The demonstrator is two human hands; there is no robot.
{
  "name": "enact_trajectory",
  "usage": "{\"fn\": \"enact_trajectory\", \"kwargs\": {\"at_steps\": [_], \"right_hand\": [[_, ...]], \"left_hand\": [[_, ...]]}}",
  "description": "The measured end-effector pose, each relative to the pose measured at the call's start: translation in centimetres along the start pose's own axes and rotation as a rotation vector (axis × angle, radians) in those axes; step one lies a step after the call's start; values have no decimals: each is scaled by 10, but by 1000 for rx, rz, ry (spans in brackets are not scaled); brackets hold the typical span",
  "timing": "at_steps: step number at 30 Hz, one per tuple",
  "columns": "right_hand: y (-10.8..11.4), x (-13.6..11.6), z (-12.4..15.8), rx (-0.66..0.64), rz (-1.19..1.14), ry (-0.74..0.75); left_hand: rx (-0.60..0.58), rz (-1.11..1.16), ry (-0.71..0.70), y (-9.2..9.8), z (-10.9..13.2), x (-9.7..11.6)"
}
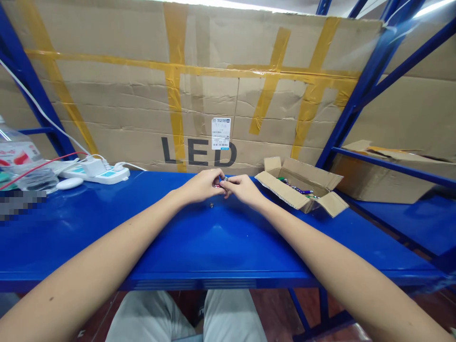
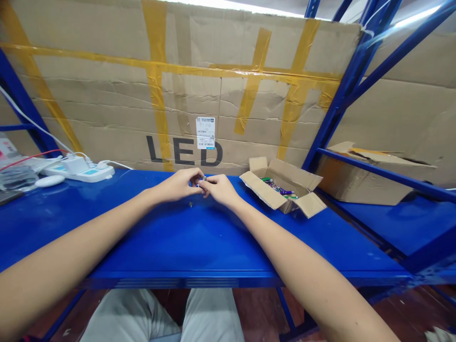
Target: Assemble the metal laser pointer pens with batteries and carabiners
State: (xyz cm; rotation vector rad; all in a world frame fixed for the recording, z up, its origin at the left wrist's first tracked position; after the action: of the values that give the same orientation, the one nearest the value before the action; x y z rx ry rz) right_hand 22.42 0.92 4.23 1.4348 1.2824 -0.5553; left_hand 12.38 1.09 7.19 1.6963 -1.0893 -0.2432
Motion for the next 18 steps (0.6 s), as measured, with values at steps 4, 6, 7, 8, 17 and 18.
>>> {"fn": "enact_trajectory", "kwargs": {"at_steps": [4, 6, 7, 8, 17, 18], "right_hand": [[-3, 2, -2, 10, -92, -17], [-3, 5, -3, 14, -63, -31], [-3, 6, -2, 23, -16, -32], [-3, 5, -2, 37, 52, -23], [-53, -11, 12, -176, 612, 143], [-56, -11, 14, -199, 646, 149]], "left_hand": [[123, -73, -67, 3, 0, 3], [144, -70, -70, 3, -1, 0], [145, -56, -59, 3, -1, -2], [145, -38, -41, 4, -1, -5], [230, 421, 265, 6, -4, -45], [225, 499, 313, 2, -4, -48]]}}
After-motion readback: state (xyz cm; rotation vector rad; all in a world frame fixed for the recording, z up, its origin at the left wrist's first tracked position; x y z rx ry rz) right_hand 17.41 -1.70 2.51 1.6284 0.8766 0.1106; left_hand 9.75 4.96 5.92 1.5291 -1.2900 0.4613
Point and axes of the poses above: each hand's wrist, its own z-axis away from the middle knuckle, its own y-axis out of the back of the hand, x = y × z, the point moved 9 cm from there along -z, towards the middle knuckle, and after that the axes turned 3 degrees about -z, right-handed, at the moved point
